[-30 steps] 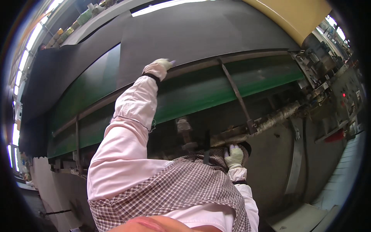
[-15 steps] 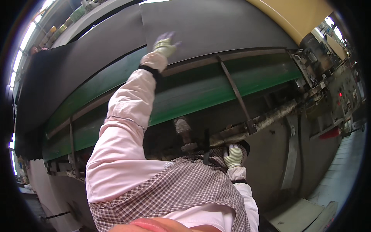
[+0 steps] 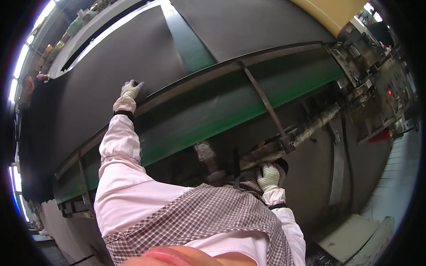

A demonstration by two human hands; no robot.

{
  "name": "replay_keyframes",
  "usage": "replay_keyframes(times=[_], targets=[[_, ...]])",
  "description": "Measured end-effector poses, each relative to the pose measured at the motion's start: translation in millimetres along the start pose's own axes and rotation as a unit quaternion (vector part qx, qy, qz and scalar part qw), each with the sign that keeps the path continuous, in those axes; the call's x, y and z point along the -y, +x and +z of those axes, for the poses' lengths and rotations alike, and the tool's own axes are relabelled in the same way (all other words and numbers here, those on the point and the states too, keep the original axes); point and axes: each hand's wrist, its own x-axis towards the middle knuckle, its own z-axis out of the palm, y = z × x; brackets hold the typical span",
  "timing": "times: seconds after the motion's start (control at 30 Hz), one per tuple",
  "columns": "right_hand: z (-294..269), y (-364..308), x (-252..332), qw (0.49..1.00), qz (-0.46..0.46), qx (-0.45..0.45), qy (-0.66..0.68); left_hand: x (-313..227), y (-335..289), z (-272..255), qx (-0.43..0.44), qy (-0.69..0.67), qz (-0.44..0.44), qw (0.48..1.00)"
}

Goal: Operate an industrial conveyor machine to process and manage large sheets of material.

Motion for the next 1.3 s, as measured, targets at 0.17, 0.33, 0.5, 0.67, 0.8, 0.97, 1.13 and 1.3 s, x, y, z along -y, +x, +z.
replay_keyframes(times=[0.17, 0.33, 0.5, 0.67, 0.8, 0.97, 1.13, 1.3], targets=[[-1, 5, 3, 1.000, 0.003, 0.002, 0.027, -73, -12, 17, -0.059, -0.022, 0.126, 0.990], [2, 4, -2, 1.000, -0.007, -0.011, 0.021, -184, -19, 17, -0.003, -0.047, 0.251, 0.967], [2, 5, -2, 0.999, -0.021, 0.005, 0.032, -210, -15, 38, -0.002, -0.171, 0.311, 0.935], [-1, 6, 4, 0.999, -0.015, -0.012, 0.044, -100, -24, 40, -0.220, -0.142, 0.291, 0.920], [-8, 2, 4, 0.999, -0.005, -0.033, 0.033, 40, -46, 17, -0.245, -0.044, 0.059, 0.967], [-4, 6, -4, 0.998, -0.045, -0.016, 0.051, 86, -36, 23, -0.092, -0.043, 0.013, 0.995], [-7, 2, -3, 0.998, -0.028, -0.028, 0.043, -16, -69, 19, -0.130, -0.056, 0.185, 0.973], [-6, 3, 3, 0.998, -0.011, -0.035, 0.047, -87, -78, 22, -0.126, 0.013, 0.191, 0.973]])
